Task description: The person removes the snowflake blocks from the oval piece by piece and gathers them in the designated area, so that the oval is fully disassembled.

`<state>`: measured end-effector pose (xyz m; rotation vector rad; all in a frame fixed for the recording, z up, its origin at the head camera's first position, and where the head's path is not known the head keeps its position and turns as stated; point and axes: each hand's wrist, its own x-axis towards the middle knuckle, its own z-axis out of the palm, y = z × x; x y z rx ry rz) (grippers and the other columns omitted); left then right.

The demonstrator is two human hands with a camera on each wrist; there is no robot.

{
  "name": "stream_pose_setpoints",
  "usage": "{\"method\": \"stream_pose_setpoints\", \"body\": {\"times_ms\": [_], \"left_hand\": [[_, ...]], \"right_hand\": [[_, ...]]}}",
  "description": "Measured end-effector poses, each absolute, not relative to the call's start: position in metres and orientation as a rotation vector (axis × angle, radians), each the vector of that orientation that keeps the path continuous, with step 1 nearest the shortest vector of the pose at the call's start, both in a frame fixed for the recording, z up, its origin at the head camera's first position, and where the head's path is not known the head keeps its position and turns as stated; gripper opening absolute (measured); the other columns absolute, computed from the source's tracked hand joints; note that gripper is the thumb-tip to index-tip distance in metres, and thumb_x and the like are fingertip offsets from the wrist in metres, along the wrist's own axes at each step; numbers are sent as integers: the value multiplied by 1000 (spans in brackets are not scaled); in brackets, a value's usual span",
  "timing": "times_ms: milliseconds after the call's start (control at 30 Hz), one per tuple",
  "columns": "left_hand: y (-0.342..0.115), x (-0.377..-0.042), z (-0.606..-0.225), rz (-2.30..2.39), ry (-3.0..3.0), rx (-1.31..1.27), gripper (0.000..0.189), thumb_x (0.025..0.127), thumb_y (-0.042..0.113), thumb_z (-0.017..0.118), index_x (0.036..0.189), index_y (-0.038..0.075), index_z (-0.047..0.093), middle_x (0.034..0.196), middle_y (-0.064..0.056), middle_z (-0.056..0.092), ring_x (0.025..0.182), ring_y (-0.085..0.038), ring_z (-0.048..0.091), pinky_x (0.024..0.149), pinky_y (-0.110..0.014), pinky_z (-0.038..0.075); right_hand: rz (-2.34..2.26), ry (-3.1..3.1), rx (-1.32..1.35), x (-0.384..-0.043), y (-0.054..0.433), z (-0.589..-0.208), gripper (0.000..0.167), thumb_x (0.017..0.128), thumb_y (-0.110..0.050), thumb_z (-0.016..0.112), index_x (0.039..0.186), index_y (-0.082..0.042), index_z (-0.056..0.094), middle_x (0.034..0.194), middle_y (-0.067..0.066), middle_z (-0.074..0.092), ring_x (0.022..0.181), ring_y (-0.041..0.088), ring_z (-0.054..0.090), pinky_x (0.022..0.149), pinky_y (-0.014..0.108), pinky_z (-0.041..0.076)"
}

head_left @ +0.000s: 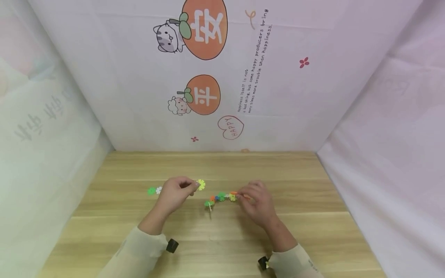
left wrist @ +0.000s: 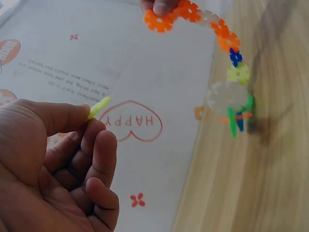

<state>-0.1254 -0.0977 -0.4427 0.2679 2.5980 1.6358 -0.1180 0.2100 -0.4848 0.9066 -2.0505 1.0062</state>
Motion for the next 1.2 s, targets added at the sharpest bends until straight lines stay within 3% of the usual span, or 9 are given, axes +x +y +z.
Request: {"method": "stream_pose_setpoints", "body": {"times_ms": [167, 367, 467, 600, 933, 1200], "left_hand": [[-111, -126, -456, 1617, 2647, 149, 19, 96, 35, 76, 102, 17, 78, 87, 0, 73, 88, -34, 69, 69, -36, 55], [-127, -127, -469, 1591, 2672, 62, 20, 94, 31, 78, 103, 13, 78, 93, -8, 75, 83, -20, 69, 71, -33, 55], [-135, -128, -476, 1564, 2701, 38, 18, 94, 29, 79, 101, 13, 78, 92, -5, 76, 82, -17, 68, 71, -33, 56], [-145, -129, -484, 1516, 2744, -11, 18, 93, 28, 79, 101, 12, 77, 94, -1, 76, 86, -18, 69, 73, -32, 56], [-169, -134, -500, 1370, 2788, -83, 19, 94, 29, 77, 99, 10, 78, 99, -4, 76, 92, -22, 68, 74, -34, 55], [-184, -134, -510, 1267, 2810, -151, 21, 96, 25, 73, 102, 6, 78, 100, -9, 75, 83, -21, 65, 66, -33, 53]], "right_hand": [[1012, -2054, 913, -118, 209, -486, 17, 78, 3, 84, 86, -11, 77, 86, -3, 76, 74, 19, 60, 82, 35, 42], [1004, -2070, 900, -118, 208, -487, 16, 79, 0, 85, 86, -12, 77, 87, -4, 76, 76, 17, 60, 81, 32, 42], [1001, -2072, 900, -117, 208, -487, 15, 80, -1, 84, 86, -12, 77, 87, -4, 76, 76, 17, 60, 81, 33, 42], [994, -2077, 900, -118, 208, -488, 14, 81, -1, 84, 86, -12, 76, 86, -5, 75, 76, 16, 60, 83, 34, 43], [1023, -2076, 901, -117, 208, -488, 17, 79, 2, 84, 86, -11, 77, 87, -5, 76, 78, 15, 59, 85, 34, 43], [1036, -2084, 895, -115, 208, -486, 15, 80, 2, 83, 86, -10, 76, 87, -5, 76, 80, 16, 59, 86, 38, 44]]}}
